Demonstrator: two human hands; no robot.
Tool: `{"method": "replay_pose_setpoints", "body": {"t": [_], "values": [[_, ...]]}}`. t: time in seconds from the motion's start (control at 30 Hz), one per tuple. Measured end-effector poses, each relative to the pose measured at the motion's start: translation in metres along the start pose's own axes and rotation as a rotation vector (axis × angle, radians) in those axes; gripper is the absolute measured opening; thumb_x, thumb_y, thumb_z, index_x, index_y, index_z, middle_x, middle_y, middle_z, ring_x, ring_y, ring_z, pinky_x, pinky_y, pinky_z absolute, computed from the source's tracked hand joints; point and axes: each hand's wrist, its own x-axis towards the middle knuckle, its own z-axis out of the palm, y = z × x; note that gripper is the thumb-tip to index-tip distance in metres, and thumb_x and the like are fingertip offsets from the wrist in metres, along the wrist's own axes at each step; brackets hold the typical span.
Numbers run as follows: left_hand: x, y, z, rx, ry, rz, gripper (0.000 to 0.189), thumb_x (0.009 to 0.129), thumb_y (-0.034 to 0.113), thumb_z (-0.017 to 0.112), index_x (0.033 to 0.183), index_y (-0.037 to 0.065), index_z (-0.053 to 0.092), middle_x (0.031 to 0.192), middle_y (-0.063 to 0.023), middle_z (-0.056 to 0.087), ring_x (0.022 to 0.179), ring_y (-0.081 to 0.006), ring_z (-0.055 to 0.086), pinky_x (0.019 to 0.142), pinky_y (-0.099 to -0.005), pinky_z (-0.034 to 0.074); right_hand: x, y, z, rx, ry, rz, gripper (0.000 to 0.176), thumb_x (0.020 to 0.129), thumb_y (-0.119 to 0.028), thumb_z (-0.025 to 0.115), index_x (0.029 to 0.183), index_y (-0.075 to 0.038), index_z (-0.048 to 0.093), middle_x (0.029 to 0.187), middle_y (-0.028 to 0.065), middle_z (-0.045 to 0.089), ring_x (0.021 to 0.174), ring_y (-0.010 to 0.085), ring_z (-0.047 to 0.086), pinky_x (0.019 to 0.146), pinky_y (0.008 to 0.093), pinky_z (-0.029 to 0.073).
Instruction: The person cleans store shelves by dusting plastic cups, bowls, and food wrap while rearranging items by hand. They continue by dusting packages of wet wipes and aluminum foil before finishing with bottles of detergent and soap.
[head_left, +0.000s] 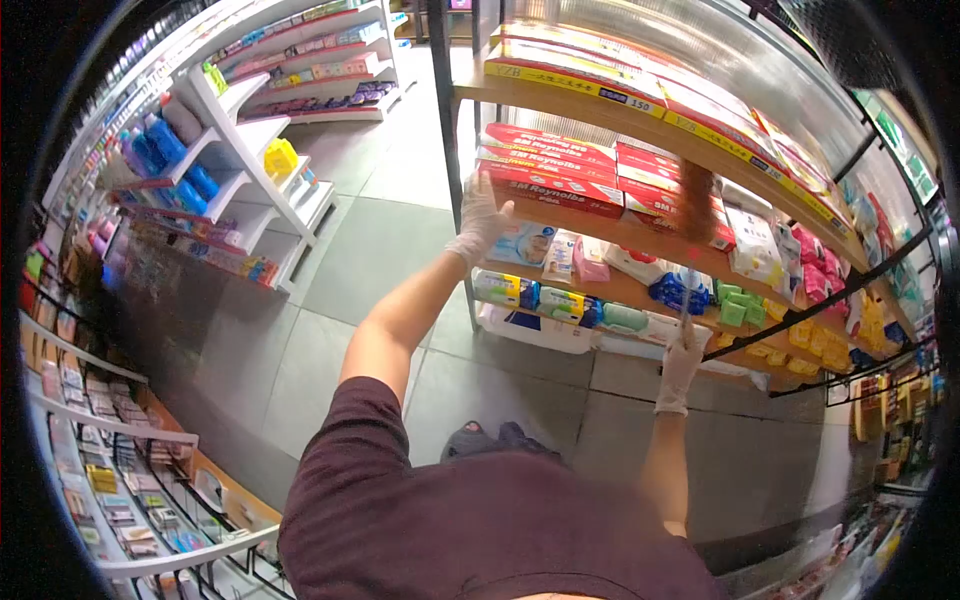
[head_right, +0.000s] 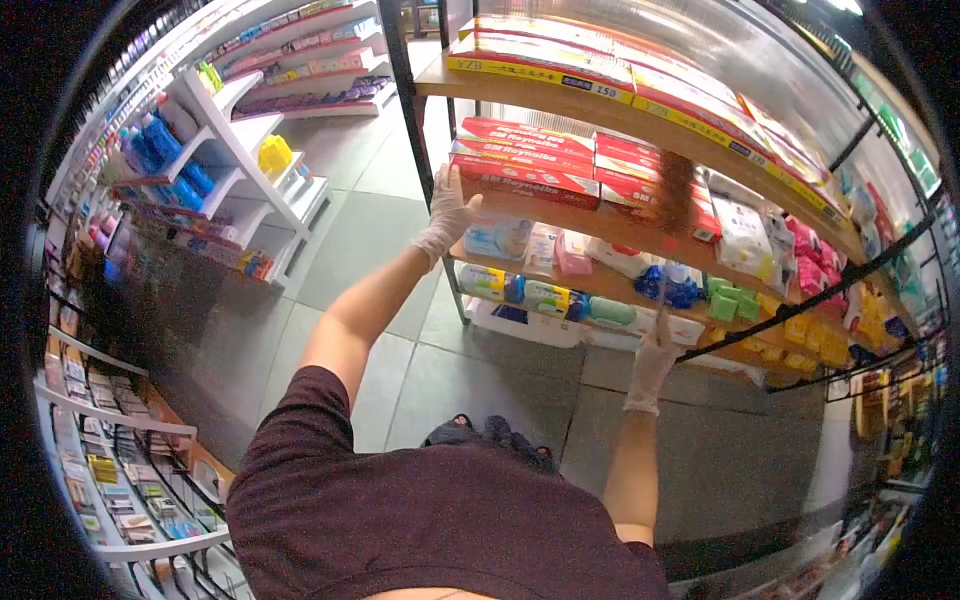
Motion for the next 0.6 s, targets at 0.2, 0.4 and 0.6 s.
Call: {"method": "replay_pose_setpoints", "body": {"t": [0.2,0.4,0.6], "values": [[0.009,-0.008,0.049,0.221,-0.099,0.249,0.087,0.076,0.039,0.066,0.141,-0.002,0.027,0.148,-0.0224,0.021,0.138,-0.0394,0.018,0.112,-0.0512,0.012,-0.011,-0.019,0.044,-0.399,-0.333,-0.34,0.033,0.091,-0.01,0.047,0.12,-0.001,0.06,0.088,0.0098,0.064,0.081,0.0175,0.057,0.073,0.0317,0.046],[-0.002,-0.016,0.029,0.325,-0.003,0.298,0.094,0.071,0.046,0.068,0.144,0.006,0.025,0.151,-0.0099,0.023,0.14,-0.0255,0.019,0.111,-0.0592,0.007,0.004,-0.002,-0.002,-0.014,0.071,0.118,0.026,0.091,-0.016,0.051,0.105,0.001,0.063,0.083,0.0224,0.064,0.077,0.0246,0.064,0.07,0.0375,0.048],[0.0,-0.012,0.031,0.343,-0.051,0.18,0.094,0.071,0.046,0.067,0.145,0.007,0.024,0.151,-0.0059,0.022,0.14,-0.0273,0.019,0.11,-0.059,0.009,-0.05,0.012,0.033,-0.442,-0.062,-0.269,0.026,0.09,-0.012,0.053,0.114,-0.012,0.062,0.07,0.0138,0.054,0.061,0.0233,0.052,0.058,0.0365,0.044]]}}
